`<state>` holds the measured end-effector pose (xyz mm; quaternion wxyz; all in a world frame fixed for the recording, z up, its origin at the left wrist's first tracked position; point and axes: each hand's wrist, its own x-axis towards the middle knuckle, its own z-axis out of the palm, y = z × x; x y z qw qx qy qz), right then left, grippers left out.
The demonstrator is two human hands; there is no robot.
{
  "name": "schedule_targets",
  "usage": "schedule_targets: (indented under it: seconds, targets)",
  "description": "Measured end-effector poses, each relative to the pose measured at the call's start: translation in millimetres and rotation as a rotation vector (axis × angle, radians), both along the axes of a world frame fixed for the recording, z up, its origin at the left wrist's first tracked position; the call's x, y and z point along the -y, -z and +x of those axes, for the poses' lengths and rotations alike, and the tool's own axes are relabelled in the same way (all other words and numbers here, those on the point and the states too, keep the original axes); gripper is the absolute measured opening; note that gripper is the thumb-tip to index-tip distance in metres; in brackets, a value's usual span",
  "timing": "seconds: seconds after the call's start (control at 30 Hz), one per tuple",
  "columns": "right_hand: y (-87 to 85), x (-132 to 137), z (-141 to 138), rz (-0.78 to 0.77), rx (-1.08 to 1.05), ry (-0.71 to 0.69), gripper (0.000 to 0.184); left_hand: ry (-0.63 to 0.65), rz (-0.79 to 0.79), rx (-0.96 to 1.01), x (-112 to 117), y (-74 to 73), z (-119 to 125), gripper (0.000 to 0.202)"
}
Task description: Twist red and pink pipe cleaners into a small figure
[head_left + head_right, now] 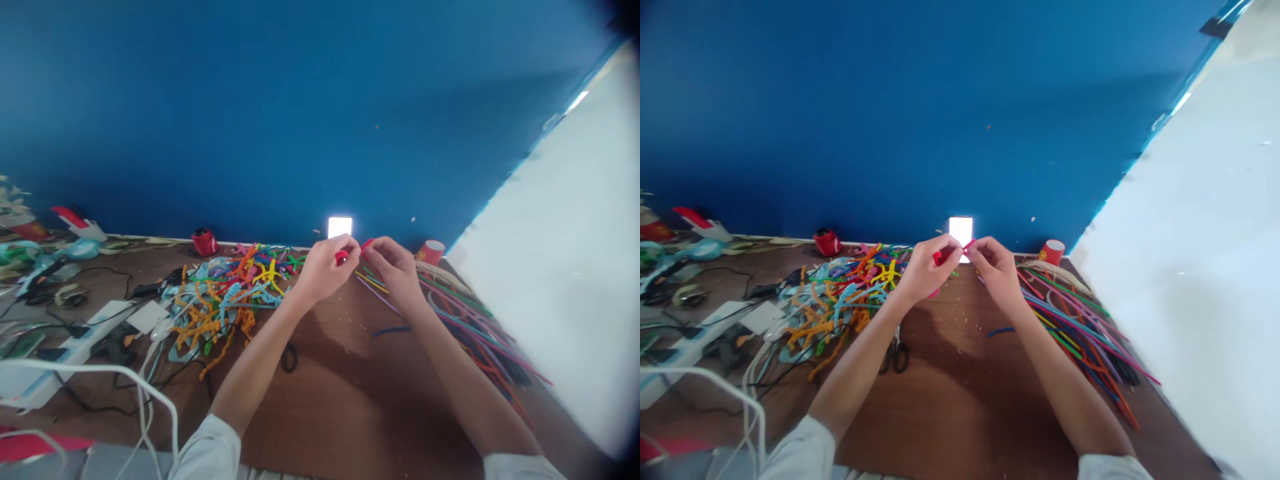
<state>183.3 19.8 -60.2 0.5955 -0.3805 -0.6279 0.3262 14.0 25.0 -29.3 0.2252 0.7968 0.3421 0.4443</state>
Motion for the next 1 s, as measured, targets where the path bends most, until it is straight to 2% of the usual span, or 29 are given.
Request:
schedule_targets:
  seconds: [0.1,0.2,0.33,0.47,0.6,0.67,0.73,0.87,1.0]
  targets:
    - [-2.3,2,6,0.322,0.280,0.197,0.025,0.102,-0.266,0.218,-1,-1.4,-1,0.019]
    - [-4.4,4,13,0.567,0.555,0.214,0.032,0.209,-0.503,0.360,-3,-2.0,-4,0.019]
    - [-5.6,3,21,0.646,0.647,0.158,0.035,0.265,-0.633,0.361,-6,-1.2,-7,0.020]
    - [-7.2,1,26,0.675,0.689,0.114,0.028,0.291,-0.609,0.308,-6,-0.2,-7,0.022]
    - [-7.0,2,24,0.693,0.719,0.244,0.009,0.229,-0.453,0.219,-2,-0.1,-5,0.023]
    - [-6.4,4,19,0.640,0.675,0.292,0.017,0.188,-0.328,0.157,0,0.3,-4,0.023]
    - [-6.1,6,13,0.541,0.590,0.282,0.025,0.143,-0.189,0.091,0,1.6,-3,0.022]
    - [-4.9,6,5,0.206,0.295,0.147,0.035,0.020,0.177,-0.121,-3,7.5,-3,0.019]
    - [-3.1,2,5,-0.228,-0.109,-0.132,0.038,-0.076,0.567,-0.371,-6,14.6,-3,0.019]
